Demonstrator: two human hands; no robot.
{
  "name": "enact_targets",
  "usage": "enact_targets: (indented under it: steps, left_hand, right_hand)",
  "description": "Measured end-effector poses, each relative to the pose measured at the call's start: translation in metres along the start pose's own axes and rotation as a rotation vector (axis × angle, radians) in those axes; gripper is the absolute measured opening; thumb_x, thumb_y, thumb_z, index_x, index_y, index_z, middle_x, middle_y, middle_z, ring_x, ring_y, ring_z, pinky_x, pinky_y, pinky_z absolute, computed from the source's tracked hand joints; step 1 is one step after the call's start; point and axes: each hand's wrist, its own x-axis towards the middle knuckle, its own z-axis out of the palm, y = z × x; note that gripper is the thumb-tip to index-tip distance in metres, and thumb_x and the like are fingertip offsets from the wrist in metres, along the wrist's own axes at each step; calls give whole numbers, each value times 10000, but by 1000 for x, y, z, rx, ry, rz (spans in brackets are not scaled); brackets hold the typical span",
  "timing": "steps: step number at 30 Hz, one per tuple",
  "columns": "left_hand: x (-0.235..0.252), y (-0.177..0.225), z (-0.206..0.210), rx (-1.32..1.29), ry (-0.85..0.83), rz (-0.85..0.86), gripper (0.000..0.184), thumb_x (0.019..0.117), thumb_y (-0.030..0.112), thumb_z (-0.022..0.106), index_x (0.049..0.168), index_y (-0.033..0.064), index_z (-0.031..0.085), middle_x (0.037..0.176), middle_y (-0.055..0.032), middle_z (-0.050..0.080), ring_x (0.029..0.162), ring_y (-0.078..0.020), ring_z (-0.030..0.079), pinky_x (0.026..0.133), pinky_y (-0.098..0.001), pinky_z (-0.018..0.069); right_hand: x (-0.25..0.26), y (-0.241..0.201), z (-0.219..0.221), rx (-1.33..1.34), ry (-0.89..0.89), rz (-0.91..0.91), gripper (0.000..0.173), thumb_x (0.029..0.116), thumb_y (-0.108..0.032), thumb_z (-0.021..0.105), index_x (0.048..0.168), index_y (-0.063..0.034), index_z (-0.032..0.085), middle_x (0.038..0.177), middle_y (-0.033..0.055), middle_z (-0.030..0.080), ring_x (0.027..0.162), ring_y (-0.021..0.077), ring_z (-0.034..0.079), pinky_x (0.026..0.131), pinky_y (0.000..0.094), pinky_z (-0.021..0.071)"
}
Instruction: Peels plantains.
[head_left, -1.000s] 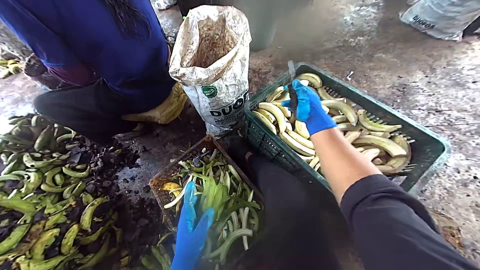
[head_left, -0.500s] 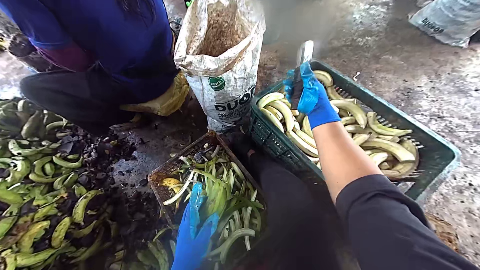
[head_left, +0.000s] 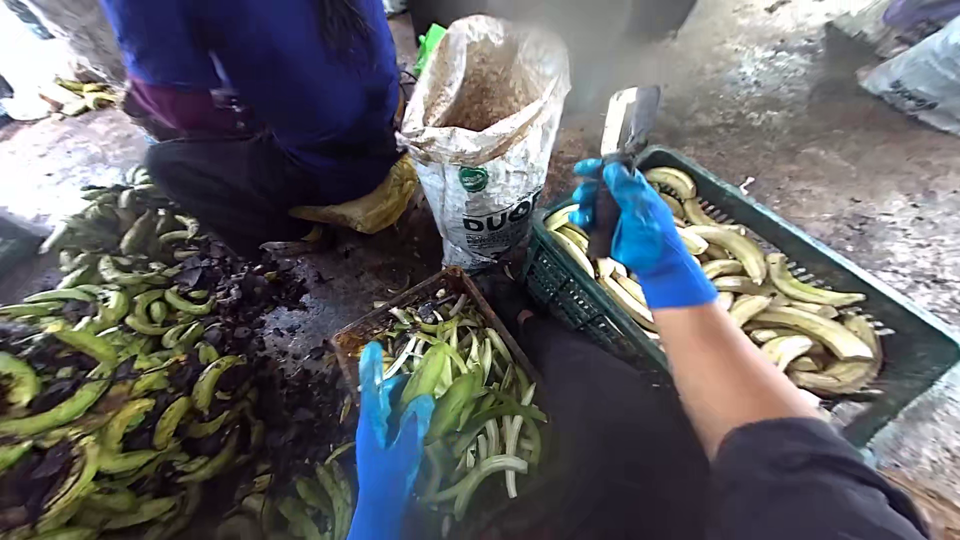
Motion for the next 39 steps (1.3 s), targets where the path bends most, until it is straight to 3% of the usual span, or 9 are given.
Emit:
enact_targets:
  steps: [3, 5, 9, 18, 25, 31, 34, 37, 39]
  left_hand:
    - [-1, 12, -5, -48, 57, -49, 794, 894, 346, 729, 1475, -87, 406, 1507, -164, 480, 1086, -67, 650, 901, -252, 572]
    - [-2, 17, -11, -81, 70, -17, 776, 902, 344, 725, 1468, -95, 426, 1453, -188, 533, 1095, -96, 650, 935, -273, 558]
    - [-10, 27, -26, -126, 16, 109, 715, 936, 301, 663, 1399, -194, 436, 1481, -311, 466, 1331, -246, 547, 1122, -347, 442]
    - [-24, 36, -54, -728, 411, -202, 444, 1066, 209, 441, 1480, 53, 393, 995, -108, 657, 633, -126, 622, 529, -256, 541]
    - [-10, 55, -103, -1103, 846, -34, 431, 1109, 375, 205, 1124, 82, 521, 772, -71, 641, 464, -107, 583, 374, -209, 470]
    - [-16, 61, -127, -918, 580, 225, 473, 1043, 347, 409, 1426, 90, 306, 1168, -127, 664, 988, -213, 705, 799, -343, 596]
    - [-13, 65, -110, -741, 407, 99, 576, 1023, 321, 462, 1499, 54, 278, 1148, -137, 658, 912, -193, 691, 766, -322, 588]
    - [-12, 102, -64, -698, 412, -193, 445, 1010, 215, 468, 1423, 60, 405, 1053, -80, 645, 766, -145, 660, 663, -270, 563]
    - [-15, 53, -54, -797, 111, -119, 587, 971, 265, 582, 1487, 70, 383, 1208, -126, 649, 915, -201, 686, 798, -357, 587]
  right_hand:
    - [-88, -60, 115, -368, -165, 262, 185, 991, -74, 563, 1154, -115, 641, 950, 39, 664, 812, 145, 649, 778, 325, 579]
    - [-99, -31, 118, -584, -966, -157, 328, 980, -307, 631, 1246, -129, 704, 1354, 39, 648, 1305, 166, 568, 1114, 408, 473]
    - [-138, 5, 180, -936, -1243, -492, 360, 833, -404, 714, 1128, -205, 770, 1315, 280, 626, 1218, 564, 557, 935, 768, 420]
    - [-185, 54, 215, -702, -1102, -455, 372, 913, -382, 689, 1199, -151, 743, 1276, 304, 633, 1166, 490, 609, 930, 670, 479]
    - [-198, 63, 210, -765, -1047, -440, 382, 904, -306, 692, 1207, -76, 733, 1279, 369, 601, 1155, 554, 589, 930, 684, 460]
    - [-176, 94, 180, -960, -1149, -93, 528, 926, -517, 604, 1229, -100, 714, 1292, 310, 614, 1221, 537, 548, 961, 715, 430]
    - [-177, 73, 199, -998, -1029, 229, 466, 939, -382, 690, 1254, -39, 691, 1339, 271, 608, 1293, 448, 521, 1070, 615, 385]
    - [-160, 95, 161, -865, -963, 88, 519, 970, -400, 620, 1266, 25, 657, 1356, 301, 579, 1308, 462, 513, 1083, 630, 407]
    - [-162, 91, 151, -645, -744, 86, 517, 974, -433, 647, 1256, 0, 652, 1265, 170, 662, 1197, 269, 614, 1045, 474, 485]
